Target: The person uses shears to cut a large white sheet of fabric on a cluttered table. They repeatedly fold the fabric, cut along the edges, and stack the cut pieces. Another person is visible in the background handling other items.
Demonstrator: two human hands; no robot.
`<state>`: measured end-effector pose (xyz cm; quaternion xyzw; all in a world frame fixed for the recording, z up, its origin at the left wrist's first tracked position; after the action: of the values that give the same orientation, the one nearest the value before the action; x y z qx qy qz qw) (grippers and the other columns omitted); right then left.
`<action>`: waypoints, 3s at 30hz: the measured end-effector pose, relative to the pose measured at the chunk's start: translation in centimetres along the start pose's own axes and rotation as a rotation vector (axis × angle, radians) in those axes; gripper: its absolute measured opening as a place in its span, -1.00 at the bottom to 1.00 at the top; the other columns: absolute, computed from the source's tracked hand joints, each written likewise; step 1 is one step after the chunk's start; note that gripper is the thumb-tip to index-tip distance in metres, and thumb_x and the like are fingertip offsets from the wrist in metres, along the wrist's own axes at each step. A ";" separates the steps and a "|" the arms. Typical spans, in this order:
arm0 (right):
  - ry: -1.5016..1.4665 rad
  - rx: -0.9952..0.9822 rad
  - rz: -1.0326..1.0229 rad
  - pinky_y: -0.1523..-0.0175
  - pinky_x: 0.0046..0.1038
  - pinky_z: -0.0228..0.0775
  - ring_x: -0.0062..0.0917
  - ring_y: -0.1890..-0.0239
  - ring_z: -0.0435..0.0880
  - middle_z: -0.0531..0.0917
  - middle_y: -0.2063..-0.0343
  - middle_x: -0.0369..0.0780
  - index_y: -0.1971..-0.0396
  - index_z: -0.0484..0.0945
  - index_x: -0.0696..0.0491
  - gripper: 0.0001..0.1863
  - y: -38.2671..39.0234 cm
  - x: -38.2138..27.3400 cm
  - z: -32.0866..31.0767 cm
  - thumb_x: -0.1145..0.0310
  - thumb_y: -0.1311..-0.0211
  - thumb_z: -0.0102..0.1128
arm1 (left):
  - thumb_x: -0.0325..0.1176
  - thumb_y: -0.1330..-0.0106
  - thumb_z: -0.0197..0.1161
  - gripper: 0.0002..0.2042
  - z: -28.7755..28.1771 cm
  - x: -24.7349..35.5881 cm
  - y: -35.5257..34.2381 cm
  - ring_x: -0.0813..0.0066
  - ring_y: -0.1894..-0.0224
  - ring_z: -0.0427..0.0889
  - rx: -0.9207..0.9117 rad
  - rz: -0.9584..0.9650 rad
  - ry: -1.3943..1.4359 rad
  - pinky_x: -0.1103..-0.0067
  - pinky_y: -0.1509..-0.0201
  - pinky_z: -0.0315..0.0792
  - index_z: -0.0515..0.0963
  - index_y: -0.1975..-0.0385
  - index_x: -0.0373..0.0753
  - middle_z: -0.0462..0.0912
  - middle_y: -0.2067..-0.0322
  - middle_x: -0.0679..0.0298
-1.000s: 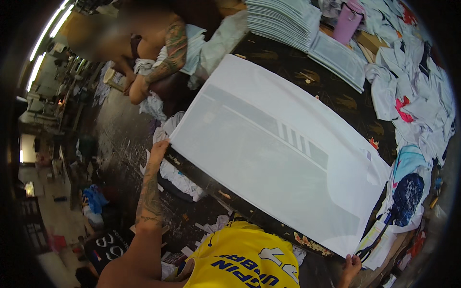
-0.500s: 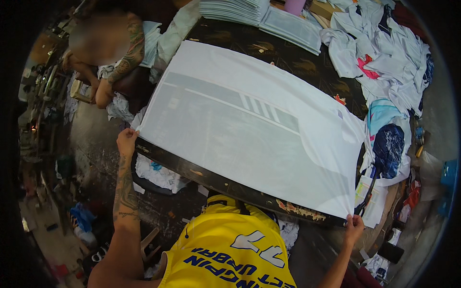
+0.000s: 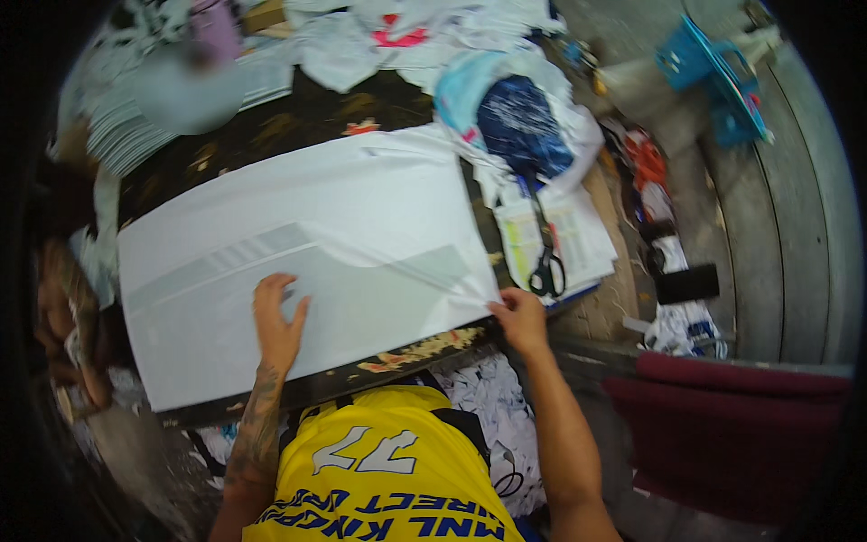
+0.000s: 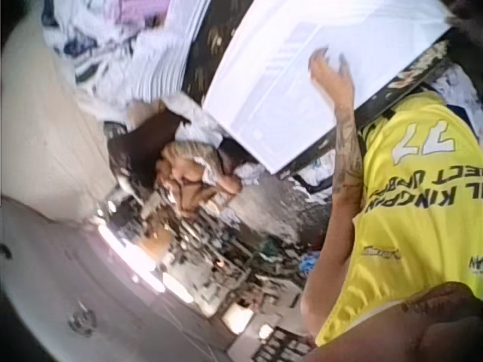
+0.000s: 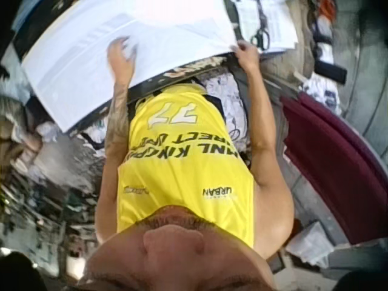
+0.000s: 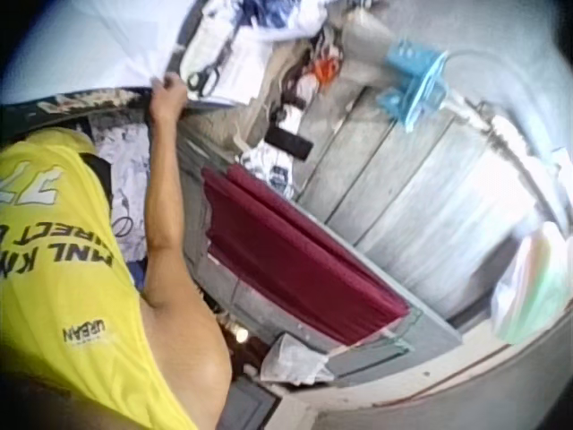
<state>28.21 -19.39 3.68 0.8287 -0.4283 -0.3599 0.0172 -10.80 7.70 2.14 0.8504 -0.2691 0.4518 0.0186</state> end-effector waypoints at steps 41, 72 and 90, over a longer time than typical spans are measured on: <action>-0.244 0.090 -0.001 0.35 -0.33 0.40 -0.48 0.56 0.50 0.60 0.63 -0.20 0.50 0.64 0.20 -0.60 0.1 3.9 1.5 0.18 -0.30 0.58 | -0.60 -0.28 0.26 -0.85 -2.6 0.7 13.7 -0.03 0.05 0.55 -0.142 -0.137 -0.437 0.19 -0.07 0.41 0.61 0.18 -0.30 0.57 0.19 0.08; -0.112 0.145 -0.104 0.13 -0.18 0.54 -0.19 0.32 0.76 0.77 0.35 -0.04 -0.20 0.53 0.07 -0.48 -0.7 2.6 1.7 0.51 -0.26 0.49 | -0.21 -0.46 0.36 -0.43 12.4 6.5 -5.6 0.01 -0.55 0.28 -0.232 0.113 -0.298 0.06 -0.60 0.17 0.45 -0.45 -0.11 0.37 -0.48 0.06; 0.121 -0.275 -0.621 0.25 -0.38 0.48 -0.45 0.29 0.64 0.65 0.13 -0.18 0.14 0.62 0.16 -0.81 3.1 -23.0 16.8 0.48 -0.35 0.46 | -0.43 -0.34 0.46 -0.88 -32.6 -24.4 28.2 0.10 0.13 0.67 0.873 -0.815 -0.412 0.24 -0.01 0.52 0.69 0.19 -0.25 0.68 0.27 0.13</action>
<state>7.23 -0.04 5.69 0.9293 -0.1015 -0.3525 0.0435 -59.82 3.28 -3.59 0.8833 0.2874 0.3038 -0.2117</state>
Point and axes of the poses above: each hand's wrist, its own y-axis away from the middle knuckle, its own z-axis out of the palm, x = y × z, the point moved 6 cm from there along -y, towards the middle knuckle
